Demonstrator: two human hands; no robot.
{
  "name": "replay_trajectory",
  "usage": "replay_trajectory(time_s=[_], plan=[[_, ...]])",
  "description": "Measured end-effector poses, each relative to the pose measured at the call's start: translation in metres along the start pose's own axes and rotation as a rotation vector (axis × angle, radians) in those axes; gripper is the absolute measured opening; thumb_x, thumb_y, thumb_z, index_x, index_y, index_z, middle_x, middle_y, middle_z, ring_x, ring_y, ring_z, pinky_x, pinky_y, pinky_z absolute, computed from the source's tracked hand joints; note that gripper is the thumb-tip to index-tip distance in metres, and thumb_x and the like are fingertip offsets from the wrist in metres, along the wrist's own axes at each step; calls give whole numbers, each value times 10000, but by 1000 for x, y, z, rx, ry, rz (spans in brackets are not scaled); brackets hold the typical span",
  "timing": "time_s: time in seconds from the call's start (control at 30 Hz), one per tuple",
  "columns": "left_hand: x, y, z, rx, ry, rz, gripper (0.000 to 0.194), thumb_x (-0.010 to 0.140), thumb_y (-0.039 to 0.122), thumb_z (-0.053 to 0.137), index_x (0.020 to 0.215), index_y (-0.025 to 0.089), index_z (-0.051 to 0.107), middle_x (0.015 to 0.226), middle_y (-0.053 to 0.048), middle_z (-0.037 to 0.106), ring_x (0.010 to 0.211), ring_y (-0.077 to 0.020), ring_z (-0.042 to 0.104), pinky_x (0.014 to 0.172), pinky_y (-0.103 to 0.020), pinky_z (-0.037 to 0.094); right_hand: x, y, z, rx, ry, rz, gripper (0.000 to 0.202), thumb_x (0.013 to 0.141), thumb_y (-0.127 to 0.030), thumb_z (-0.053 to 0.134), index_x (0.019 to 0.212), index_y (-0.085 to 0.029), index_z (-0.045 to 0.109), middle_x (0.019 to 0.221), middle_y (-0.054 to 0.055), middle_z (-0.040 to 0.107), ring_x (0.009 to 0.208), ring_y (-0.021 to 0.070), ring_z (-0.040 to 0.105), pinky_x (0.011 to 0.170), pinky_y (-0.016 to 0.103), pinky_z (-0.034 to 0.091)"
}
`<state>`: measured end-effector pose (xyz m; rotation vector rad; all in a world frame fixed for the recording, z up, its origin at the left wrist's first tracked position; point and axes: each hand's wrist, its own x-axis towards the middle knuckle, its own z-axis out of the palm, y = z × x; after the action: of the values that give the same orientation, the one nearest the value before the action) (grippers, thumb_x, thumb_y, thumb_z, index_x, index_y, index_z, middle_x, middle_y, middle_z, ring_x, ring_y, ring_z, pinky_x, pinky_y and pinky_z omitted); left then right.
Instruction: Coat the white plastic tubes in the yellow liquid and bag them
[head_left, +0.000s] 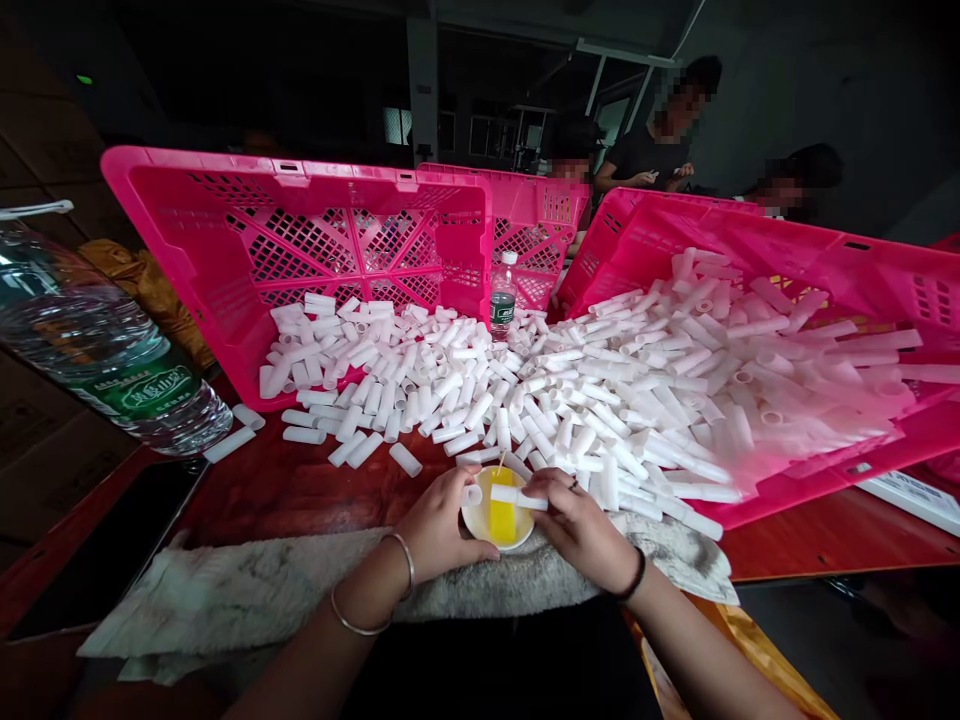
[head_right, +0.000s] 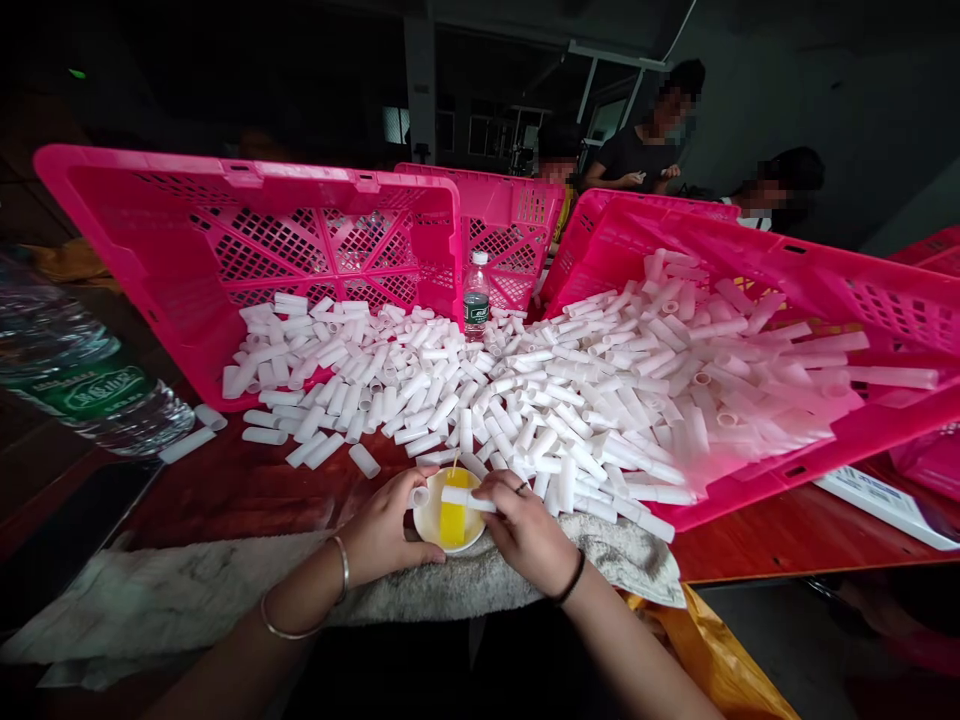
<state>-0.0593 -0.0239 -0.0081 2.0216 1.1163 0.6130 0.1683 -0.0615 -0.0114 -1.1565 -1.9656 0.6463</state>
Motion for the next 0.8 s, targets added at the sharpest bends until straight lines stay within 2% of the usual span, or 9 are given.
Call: replay_trajectory(time_s=[0.07,0.13,0.2,0.3,0.43,0.5,0.6,0.67,0.8], plan=[[0,0,0,-4,-2,-2,866,500,333,837,1235,232,390,1297,-118,478,1192,-301,471,1024,-472,381,-1,0,0,113,-14,139,322,881,-283,508,1191,-194,511,940,84,641,728,168,633,612,287,548],[0,1,0,-3,-3,0,843,515,307,828,1231,231,390,1299,-119,475,1190,-294,475,1025,-465,382,-1,-1,1,103,21,193,264,893,-292,490,1124,-185,560,865,71,659,684,166,637,607,289,548],[0,1,0,0,-1,7,831,519,294,825,1226,227,393,1293,-120,480,1193,-293,473,1027,-461,379,1,0,0,-3,53,96,178,886,-259,497,993,-195,624,929,90,652,819,195,642,723,329,543],[1,1,0,2,1,17,834,520,301,828,1227,231,392,1281,-119,489,1186,-296,477,1023,-472,380,4,2,-1,-101,60,-83,154,878,-206,485,947,-215,622,1029,103,602,964,215,600,807,358,520],[1,2,-1,8,-14,13,843,519,319,834,1227,225,387,1296,-122,475,1177,-289,479,1014,-467,389,2,2,-2,-39,30,44,260,885,-231,495,1143,-207,512,992,88,613,885,195,627,741,325,546],[0,4,-1,13,-14,7,848,516,311,836,1229,225,384,1304,-119,470,1182,-283,475,1017,-458,387,1,-1,-1,-95,24,81,277,903,-236,465,1176,-199,504,989,94,623,882,198,630,766,337,543],[0,5,-1,18,-5,1,845,506,301,838,1222,241,393,1294,-103,481,1173,-282,483,1013,-460,392,0,-3,2,-217,51,-49,215,904,-205,439,1056,-187,591,1027,127,588,953,217,598,816,360,522],[0,5,-1,20,-3,5,837,507,300,837,1217,238,398,1285,-105,486,1171,-285,487,1014,-461,391,0,-2,4,-203,68,-105,190,893,-191,450,999,-178,607,1032,135,570,971,219,584,809,358,523],[0,3,1,9,-3,23,844,517,309,833,1230,219,390,1301,-129,472,1192,-293,472,1026,-465,379,-1,2,5,-15,70,91,238,892,-254,493,1111,-184,552,1013,114,634,885,203,639,730,332,556]])
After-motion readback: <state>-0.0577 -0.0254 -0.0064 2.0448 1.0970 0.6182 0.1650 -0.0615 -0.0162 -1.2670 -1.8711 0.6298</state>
